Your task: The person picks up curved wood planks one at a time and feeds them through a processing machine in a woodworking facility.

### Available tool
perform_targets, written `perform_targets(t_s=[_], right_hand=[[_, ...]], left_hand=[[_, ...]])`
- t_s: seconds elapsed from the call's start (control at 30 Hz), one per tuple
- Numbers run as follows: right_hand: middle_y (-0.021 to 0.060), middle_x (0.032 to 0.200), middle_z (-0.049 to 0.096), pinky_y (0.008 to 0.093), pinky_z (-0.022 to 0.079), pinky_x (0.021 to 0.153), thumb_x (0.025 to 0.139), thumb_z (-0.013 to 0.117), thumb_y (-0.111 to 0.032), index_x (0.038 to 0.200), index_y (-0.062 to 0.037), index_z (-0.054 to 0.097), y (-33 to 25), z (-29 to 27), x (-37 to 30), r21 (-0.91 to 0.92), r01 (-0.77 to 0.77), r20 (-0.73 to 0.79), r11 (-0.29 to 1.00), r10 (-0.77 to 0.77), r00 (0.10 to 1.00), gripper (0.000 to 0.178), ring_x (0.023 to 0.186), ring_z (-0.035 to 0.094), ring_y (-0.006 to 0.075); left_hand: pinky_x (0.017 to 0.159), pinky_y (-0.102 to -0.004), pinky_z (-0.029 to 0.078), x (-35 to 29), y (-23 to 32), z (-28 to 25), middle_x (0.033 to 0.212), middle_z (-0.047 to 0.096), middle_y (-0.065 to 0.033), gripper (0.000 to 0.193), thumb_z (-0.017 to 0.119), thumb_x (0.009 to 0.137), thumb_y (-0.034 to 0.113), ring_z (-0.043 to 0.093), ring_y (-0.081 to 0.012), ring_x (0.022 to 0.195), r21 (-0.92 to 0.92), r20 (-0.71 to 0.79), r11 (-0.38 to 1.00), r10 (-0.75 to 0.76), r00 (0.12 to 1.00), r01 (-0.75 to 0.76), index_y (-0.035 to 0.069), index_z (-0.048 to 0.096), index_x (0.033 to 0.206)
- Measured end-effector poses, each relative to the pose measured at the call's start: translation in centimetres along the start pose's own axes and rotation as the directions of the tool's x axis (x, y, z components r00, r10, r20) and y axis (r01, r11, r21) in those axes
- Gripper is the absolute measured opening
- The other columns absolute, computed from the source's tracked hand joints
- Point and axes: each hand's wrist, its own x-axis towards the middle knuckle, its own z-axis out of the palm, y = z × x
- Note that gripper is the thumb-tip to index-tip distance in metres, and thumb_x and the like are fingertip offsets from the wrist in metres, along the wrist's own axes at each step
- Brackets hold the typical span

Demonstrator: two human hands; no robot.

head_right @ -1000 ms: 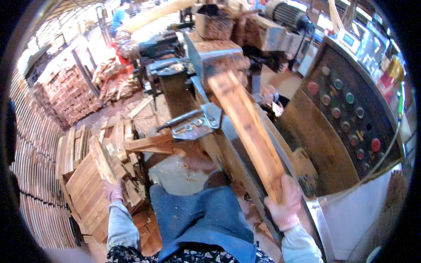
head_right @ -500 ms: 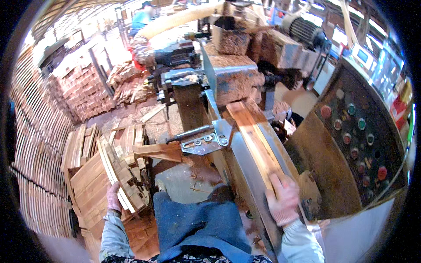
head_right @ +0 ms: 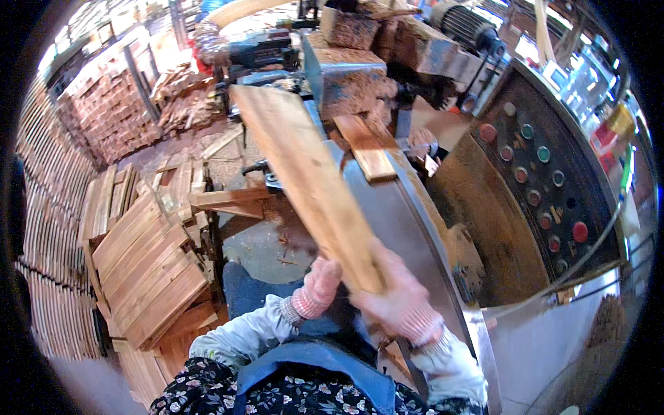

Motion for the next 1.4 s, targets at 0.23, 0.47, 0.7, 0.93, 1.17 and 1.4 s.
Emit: perform_targets(t_s=[0.23, 0.47, 0.7, 0.93, 1.17, 1.4], right_hand=[[0.0278, 0.146, 0.054, 0.0506, 0.047, 0.111, 0.062, 0.088, -0.018, 0.145, -0.002, 0.054, 8.4, -3.0, -16.7, -0.405, -0.39, -0.415, 0.827, 0.214, 0.884, 0.091, 0.131, 0.055, 0.0467], [0.0241, 0.149, 0.053, 0.051, 0.04, 0.119, 0.073, 0.084, -0.003, 0.156, -0.003, 0.047, 10.1, -0.6, -9.5, -0.427, -0.305, -0.687, 0.852, -0.086, 0.721, 0.091, 0.139, 0.051, 0.0436], [0.0279, 0.143, 0.058, 0.0486, 0.046, 0.113, 0.074, 0.088, -0.025, 0.15, -0.0008, 0.054, 9.9, -1.3, 13.6, -0.415, 0.237, -0.624, 0.878, -0.464, 0.629, 0.086, 0.131, 0.058, 0.0454], [0.0235, 0.138, 0.061, 0.0506, 0.05, 0.105, 0.068, 0.09, -0.034, 0.149, -0.0115, 0.057, 8.8, -1.0, 13.1, -0.459, 0.054, -0.498, 0.887, -0.307, 0.811, 0.09, 0.121, 0.061, 0.0435], [0.0217, 0.133, 0.063, 0.051, 0.05, 0.104, 0.065, 0.087, -0.027, 0.134, -0.0069, 0.064, 8.7, -3.3, -8.1, -0.555, -0.089, -0.377, 0.827, -0.155, 0.913, 0.075, 0.121, 0.062, 0.042], [0.0139, 0.115, 0.065, 0.0524, 0.05, 0.097, 0.076, 0.074, -0.017, 0.111, -0.0083, 0.069, 8.5, -4.6, -4.5, -0.723, 0.155, -0.159, 0.674, -0.38, 0.911, 0.037, 0.113, 0.063, 0.0373]], left_hand=[[0.094, -0.037, 0.056, -0.7, 2.8, -15.0, 0.141, 0.058, -0.0129, 0.052, 0.066, 0.102, 0.025, 0.062, -0.0234, 0.117, 0.339, -0.534, 0.893, -0.077, 0.842, 0.297, 0.006, 0.053, 0.148], [0.113, -0.0392, 0.042, -23.2, 8.6, -43.6, 0.147, 0.061, -0.0117, 0.061, 0.049, 0.107, 0.047, 0.058, -0.0279, 0.129, 0.446, -0.889, 0.849, 0.458, 0.028, 0.284, 0.001, 0.058, 0.145], [0.116, -0.045, 0.042, -32.7, 13.4, -53.2, 0.15, 0.06, -0.009, 0.069, 0.052, 0.104, 0.057, 0.058, -0.0301, 0.133, 0.125, -0.983, 0.991, 0.117, -0.144, -0.043, 0.004, 0.057, 0.148], [0.121, -0.0422, 0.033, -29.6, 14.4, -51.2, 0.164, 0.045, -0.0069, 0.079, 0.053, 0.098, 0.066, 0.041, -0.0305, 0.146, -0.121, -0.957, 0.993, -0.116, -0.265, 0.002, 0.017, 0.045, 0.159], [0.114, -0.0358, 0.043, -33.8, 13.3, -50.7, 0.146, 0.061, -0.0134, 0.056, 0.054, 0.106, 0.035, 0.058, -0.026, 0.126, 0.303, -0.933, 0.924, 0.338, -0.127, 0.234, 0.008, 0.05, 0.154], [0.085, -0.051, 0.048, -25.4, 16.5, -53.4, 0.142, 0.063, -0.012, 0.075, 0.062, 0.091, 0.061, 0.058, -0.0348, 0.114, -0.066, -0.983, 0.998, -0.065, -0.17, -0.001, 0.012, 0.054, 0.147]])
